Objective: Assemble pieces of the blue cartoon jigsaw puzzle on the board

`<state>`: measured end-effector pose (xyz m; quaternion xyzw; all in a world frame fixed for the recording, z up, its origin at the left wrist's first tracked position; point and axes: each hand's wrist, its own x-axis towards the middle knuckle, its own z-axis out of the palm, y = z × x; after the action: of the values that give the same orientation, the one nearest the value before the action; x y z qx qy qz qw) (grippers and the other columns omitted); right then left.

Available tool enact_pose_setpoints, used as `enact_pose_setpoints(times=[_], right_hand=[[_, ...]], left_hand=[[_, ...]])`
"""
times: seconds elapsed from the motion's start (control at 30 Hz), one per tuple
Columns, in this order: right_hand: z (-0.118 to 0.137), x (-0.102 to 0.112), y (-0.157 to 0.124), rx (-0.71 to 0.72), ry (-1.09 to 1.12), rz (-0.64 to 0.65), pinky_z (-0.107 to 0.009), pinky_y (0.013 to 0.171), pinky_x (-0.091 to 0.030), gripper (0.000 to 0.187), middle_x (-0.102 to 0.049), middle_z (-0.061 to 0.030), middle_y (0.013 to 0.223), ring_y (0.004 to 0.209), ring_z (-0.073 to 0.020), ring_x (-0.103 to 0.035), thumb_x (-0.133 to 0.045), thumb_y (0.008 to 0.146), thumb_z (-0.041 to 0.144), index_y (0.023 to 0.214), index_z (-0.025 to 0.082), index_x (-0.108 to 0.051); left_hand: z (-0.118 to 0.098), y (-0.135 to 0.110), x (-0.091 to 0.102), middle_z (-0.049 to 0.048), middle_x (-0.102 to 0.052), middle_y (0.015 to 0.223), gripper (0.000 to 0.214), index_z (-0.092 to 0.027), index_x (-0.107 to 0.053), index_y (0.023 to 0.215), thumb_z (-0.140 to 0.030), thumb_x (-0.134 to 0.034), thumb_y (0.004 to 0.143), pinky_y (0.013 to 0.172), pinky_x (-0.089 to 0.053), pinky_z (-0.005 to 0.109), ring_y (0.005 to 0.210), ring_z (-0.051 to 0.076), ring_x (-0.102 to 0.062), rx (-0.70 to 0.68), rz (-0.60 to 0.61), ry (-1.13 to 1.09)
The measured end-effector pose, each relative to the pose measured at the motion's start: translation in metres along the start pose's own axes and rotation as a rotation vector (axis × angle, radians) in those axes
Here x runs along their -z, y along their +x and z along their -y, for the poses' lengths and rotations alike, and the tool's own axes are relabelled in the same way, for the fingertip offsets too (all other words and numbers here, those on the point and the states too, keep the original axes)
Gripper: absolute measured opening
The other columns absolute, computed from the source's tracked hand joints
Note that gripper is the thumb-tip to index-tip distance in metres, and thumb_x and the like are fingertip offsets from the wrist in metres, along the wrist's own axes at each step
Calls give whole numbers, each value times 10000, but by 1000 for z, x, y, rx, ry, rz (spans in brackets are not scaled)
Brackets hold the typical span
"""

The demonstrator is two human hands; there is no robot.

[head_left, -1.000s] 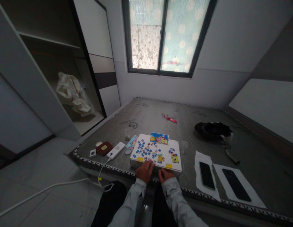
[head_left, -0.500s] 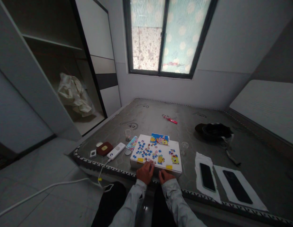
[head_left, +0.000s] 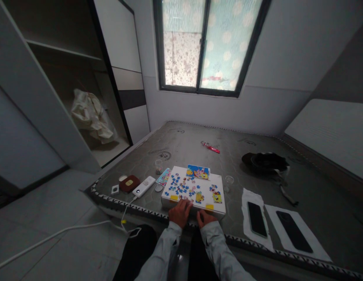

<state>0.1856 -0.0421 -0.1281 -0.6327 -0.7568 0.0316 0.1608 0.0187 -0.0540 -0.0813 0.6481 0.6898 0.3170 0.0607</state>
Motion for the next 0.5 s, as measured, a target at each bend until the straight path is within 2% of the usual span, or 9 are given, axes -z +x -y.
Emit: enact_pose_setpoints(times=[0.37, 0.5], right_hand=[[3, 3, 0, -20, -1, -2, -259, 543, -286, 351, -725, -4, 691, 567, -144, -623, -431, 988, 405, 875, 272, -736], [-1, -3, 2, -17, 14, 33, -254, 531, -264, 343, -721, -2, 689, 549, -135, -601, -441, 982, 409, 871, 276, -736]], left_hand=[[-4, 0, -1, 27, -768, 1106, 306, -274, -741, 1015, -434, -481, 999, 675, -501, 219, 938, 161, -727, 19, -66, 40], [-2, 0, -2, 37, -775, 1053, 306, -261, -746, 1001, -395, -471, 1004, 663, -495, 224, 867, 164, -729, 12, -34, 53]])
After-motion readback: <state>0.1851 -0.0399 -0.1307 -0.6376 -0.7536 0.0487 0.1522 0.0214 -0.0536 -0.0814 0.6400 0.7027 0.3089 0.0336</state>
